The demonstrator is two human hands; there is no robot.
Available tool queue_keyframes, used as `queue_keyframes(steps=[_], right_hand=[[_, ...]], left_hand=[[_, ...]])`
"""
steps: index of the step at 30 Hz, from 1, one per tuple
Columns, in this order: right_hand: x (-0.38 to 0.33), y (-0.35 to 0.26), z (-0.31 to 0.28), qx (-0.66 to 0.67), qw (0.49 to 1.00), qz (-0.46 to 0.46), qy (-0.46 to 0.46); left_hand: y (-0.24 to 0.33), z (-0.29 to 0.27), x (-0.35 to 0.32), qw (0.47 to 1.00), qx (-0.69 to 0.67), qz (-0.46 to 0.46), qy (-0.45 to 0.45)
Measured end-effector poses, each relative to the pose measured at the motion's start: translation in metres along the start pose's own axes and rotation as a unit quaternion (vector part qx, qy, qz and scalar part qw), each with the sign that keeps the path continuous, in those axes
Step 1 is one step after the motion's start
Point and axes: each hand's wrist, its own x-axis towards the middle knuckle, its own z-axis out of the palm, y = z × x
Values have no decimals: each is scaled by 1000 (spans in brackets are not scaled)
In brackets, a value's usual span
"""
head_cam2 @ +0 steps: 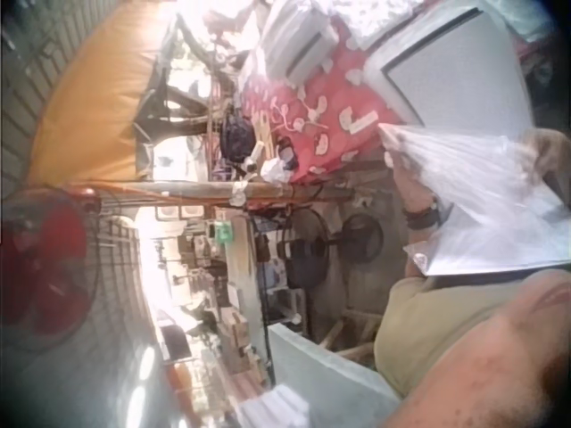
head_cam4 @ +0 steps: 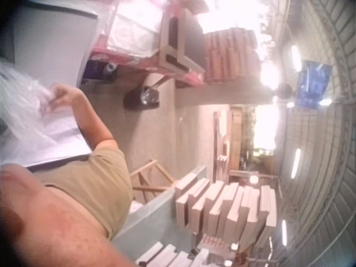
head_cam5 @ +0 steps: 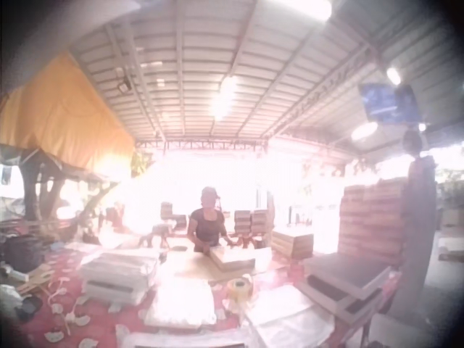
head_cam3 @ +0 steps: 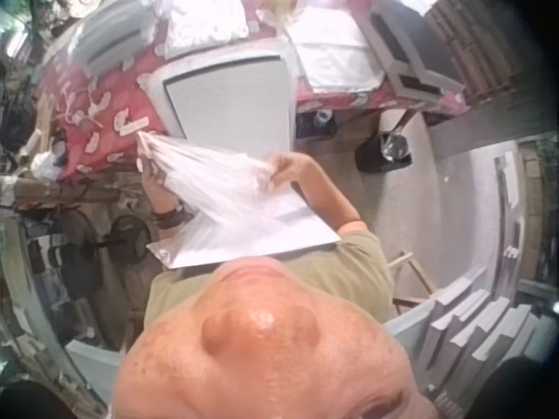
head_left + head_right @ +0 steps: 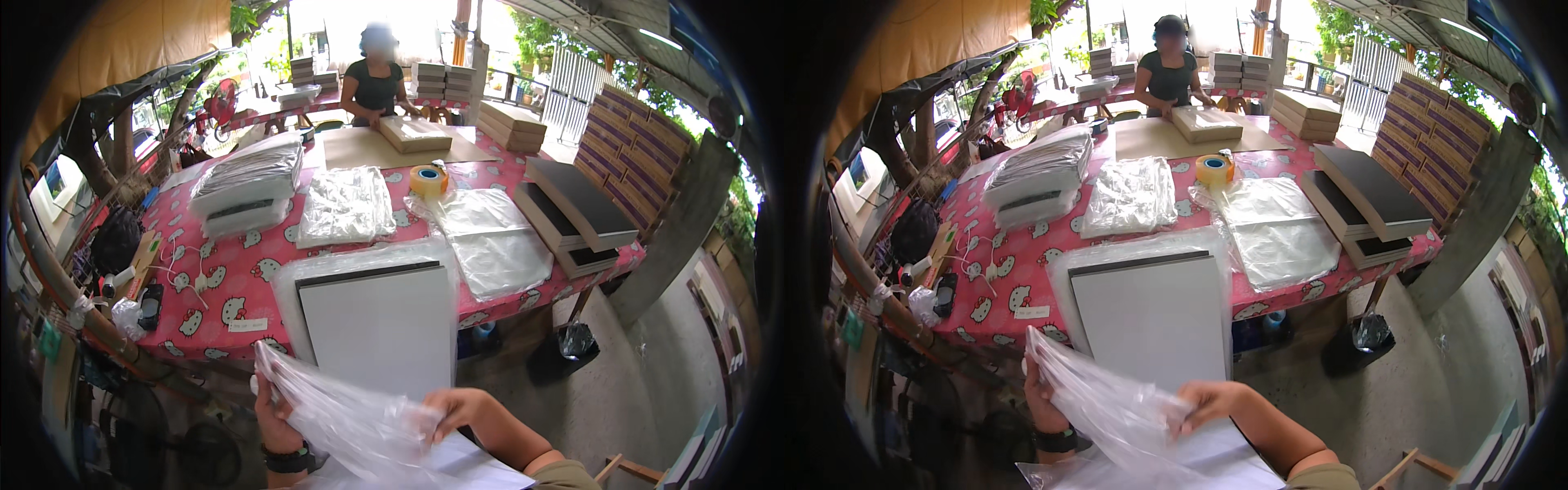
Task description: The person wraps individual black folders or cards in plastic sleeves by hand, sliding each item into a sleeve and smoothing the plastic.
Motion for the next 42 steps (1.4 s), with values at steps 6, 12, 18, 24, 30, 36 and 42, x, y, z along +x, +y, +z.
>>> queue_keyframes(steps=[6, 12, 18, 24, 30, 36, 42], right_hand=[[-35, 5, -34, 337, 815, -327, 339], [-33, 24, -3, 199, 950, 89, 224], [-39, 23, -6, -51, 972, -70, 217], [-7, -47, 5, 292, 789, -358, 405], [1, 0, 14, 173, 976, 110, -70], [-23, -8, -15, 196, 922, -305, 138], [-42, -25, -8, 156, 978, -67, 124]], left_hand=[[4, -37, -23, 869, 426, -176, -179], [34, -37, -1, 982, 116, 53, -140], [-19, -11, -5, 983, 160, 56, 68], [-4, -65, -14, 900, 252, -49, -353], [34, -13, 0, 978, 48, 167, -112], [-17, -31, -3, 955, 286, 74, -7], [29, -33, 21, 916, 387, 86, -60]])
